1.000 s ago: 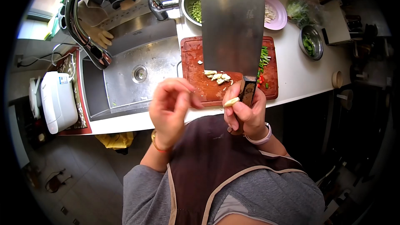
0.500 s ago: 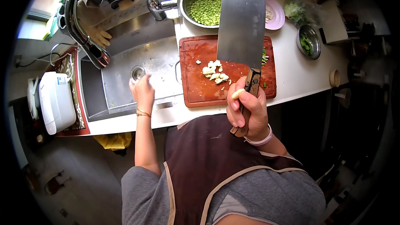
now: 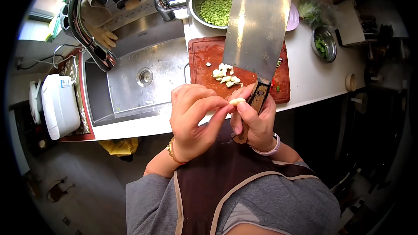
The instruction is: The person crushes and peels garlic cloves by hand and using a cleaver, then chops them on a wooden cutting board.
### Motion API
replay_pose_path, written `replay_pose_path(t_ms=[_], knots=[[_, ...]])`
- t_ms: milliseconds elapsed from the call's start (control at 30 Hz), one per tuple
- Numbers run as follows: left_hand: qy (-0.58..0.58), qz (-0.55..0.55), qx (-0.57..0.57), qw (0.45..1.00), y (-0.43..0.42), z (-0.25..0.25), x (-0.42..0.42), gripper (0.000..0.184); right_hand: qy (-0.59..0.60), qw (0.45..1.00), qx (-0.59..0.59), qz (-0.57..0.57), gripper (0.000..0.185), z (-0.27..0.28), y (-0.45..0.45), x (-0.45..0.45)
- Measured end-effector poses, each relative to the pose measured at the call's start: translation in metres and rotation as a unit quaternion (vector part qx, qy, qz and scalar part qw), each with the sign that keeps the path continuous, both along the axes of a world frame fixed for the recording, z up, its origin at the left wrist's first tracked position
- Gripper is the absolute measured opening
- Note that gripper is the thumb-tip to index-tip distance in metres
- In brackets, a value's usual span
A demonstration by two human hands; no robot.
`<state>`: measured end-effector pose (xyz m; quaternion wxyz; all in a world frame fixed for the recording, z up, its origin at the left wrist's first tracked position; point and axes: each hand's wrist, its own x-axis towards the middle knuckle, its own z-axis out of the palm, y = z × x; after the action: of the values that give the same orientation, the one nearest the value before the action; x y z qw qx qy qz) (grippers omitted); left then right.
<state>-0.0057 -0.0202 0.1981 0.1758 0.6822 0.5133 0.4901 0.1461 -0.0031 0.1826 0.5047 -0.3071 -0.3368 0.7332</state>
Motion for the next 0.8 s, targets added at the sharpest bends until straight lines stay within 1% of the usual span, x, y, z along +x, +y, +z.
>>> replay_pose_path(t_ms=[133,200,267,433,567,633,667,700,733,767,800], knots=[[0.026,0.009,0.011,1.000,0.001,0.001,0.002,0.020,-0.003,1.000,0.001,-0.006,0.009,-0.001,0.000,-0.001],[0.029,0.019,0.021,0.999,0.001,-0.002,0.006,0.021,-0.036,0.999,-0.003,-0.005,0.007,0.000,0.000,-0.001],[0.032,0.029,0.032,0.999,0.001,-0.003,0.009,0.021,-0.033,0.999,-0.015,-0.009,0.006,0.000,-0.001,-0.002],[0.018,-0.003,0.039,0.999,-0.001,-0.002,0.011,0.021,-0.039,0.997,-0.058,-0.027,0.009,0.004,-0.002,-0.004],[0.007,-0.022,0.040,0.999,-0.003,-0.003,0.008,0.021,0.000,0.995,-0.084,-0.048,0.011,0.003,-0.001,-0.003],[-0.037,0.007,0.027,0.999,-0.004,-0.008,0.002,0.023,0.008,0.994,-0.096,-0.058,0.011,0.003,-0.001,-0.002],[-0.045,0.050,0.026,0.997,-0.003,-0.013,-0.004,0.024,0.002,0.993,-0.099,-0.058,0.011,0.004,0.000,-0.001],[-0.019,0.085,0.029,0.996,-0.001,-0.019,-0.019,0.021,-0.004,0.993,-0.102,-0.058,0.010,0.004,0.001,-0.001],[-0.018,0.149,0.026,0.988,0.003,-0.030,-0.035,0.018,-0.004,0.993,-0.102,-0.059,0.010,0.004,0.002,0.000],[-0.044,0.215,-0.005,0.976,0.008,-0.042,-0.054,0.013,-0.001,0.993,-0.103,-0.065,0.010,0.002,0.002,0.001],[-0.023,0.267,-0.064,0.961,0.012,-0.066,-0.084,0.009,0.003,0.992,-0.105,-0.069,0.010,0.001,0.001,0.002]])
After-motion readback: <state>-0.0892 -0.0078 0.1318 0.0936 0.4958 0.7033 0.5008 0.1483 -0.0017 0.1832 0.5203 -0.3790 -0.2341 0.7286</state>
